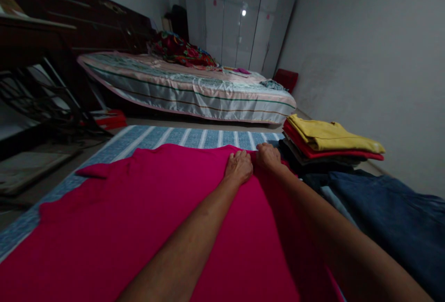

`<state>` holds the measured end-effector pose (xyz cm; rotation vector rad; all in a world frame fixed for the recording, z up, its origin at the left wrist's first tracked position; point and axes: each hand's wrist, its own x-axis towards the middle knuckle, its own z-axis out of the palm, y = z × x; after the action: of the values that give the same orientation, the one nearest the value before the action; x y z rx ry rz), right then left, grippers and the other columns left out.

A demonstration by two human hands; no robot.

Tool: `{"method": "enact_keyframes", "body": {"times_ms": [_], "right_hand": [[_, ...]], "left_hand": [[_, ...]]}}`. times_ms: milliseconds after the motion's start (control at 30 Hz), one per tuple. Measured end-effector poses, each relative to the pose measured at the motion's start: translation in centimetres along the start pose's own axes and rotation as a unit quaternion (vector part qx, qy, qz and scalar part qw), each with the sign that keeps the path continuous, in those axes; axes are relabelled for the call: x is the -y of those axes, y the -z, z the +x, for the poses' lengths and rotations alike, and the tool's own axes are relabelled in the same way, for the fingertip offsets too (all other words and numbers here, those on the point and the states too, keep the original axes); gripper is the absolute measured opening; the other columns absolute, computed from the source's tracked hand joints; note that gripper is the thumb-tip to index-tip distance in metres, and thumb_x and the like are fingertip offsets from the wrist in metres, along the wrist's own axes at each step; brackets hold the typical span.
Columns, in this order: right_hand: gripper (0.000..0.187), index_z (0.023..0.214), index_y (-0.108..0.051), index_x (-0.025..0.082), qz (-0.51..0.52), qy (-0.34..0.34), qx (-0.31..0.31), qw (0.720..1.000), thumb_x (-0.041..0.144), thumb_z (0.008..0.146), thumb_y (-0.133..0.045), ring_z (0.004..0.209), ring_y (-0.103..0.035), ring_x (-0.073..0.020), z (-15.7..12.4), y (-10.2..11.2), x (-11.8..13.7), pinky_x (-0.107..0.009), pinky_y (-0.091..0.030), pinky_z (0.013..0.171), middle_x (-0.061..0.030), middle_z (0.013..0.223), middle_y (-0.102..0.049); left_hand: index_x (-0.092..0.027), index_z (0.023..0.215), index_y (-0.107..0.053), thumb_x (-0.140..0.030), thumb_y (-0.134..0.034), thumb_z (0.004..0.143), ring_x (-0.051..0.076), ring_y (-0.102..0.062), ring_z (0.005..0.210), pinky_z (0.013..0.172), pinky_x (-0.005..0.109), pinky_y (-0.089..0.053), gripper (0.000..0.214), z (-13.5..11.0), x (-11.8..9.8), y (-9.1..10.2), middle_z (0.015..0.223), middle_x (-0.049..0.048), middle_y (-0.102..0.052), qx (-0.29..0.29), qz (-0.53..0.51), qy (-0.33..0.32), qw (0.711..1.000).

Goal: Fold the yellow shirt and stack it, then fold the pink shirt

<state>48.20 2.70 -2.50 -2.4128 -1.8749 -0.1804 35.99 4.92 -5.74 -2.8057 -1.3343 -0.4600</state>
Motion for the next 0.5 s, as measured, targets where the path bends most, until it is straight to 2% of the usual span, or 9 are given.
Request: {"method": "enact_keyframes", "body": {"times_ms": [133,333,500], "right_hand": [[0.031,0.104,-0.068,0.016,0.024,-0.031,0.024,0.999,0.027,0.092,-0.043,0.102,-0.062,-0.0226,1.6,-1.1,1.4,-0.028,-0.046,0.081,-0.0131,0.11,-0.066],[0.033,0.11,-0.066,0.014,0.028,-0.053,0.013,0.998,0.022,0.092,-0.039,0.106,-0.061,-0.024,2.1,-1.9,0.5,-0.029,-0.047,0.082,-0.0158,0.114,-0.065],[0.032,0.109,-0.066,0.014,0.015,-0.063,0.022,0.998,0.026,0.093,-0.041,0.108,-0.06,-0.0254,2.1,-2.1,0.0,-0.03,-0.048,0.083,-0.0167,0.115,-0.064]], "left_hand": [[-0.014,0.106,-0.061,-0.017,-0.032,0.093,0.024,-0.053,0.107,0.092,0.039,-0.039,0.031,0.0,-0.1,0.2,0.112,0.0116,-0.062,0.01,-0.005,0.003,1.0],[-0.012,0.111,-0.06,-0.026,-0.037,0.093,0.027,-0.048,0.119,0.1,0.043,-0.036,0.032,0.0,-0.1,0.1,0.123,0.0153,-0.058,-0.018,-0.004,0.036,0.999],[-0.013,0.136,-0.045,-0.044,-0.034,0.095,0.029,-0.026,0.141,0.112,0.05,-0.023,0.052,0.5,0.1,-0.1,0.15,0.0155,-0.036,0.052,-0.018,0.09,0.994]]}}
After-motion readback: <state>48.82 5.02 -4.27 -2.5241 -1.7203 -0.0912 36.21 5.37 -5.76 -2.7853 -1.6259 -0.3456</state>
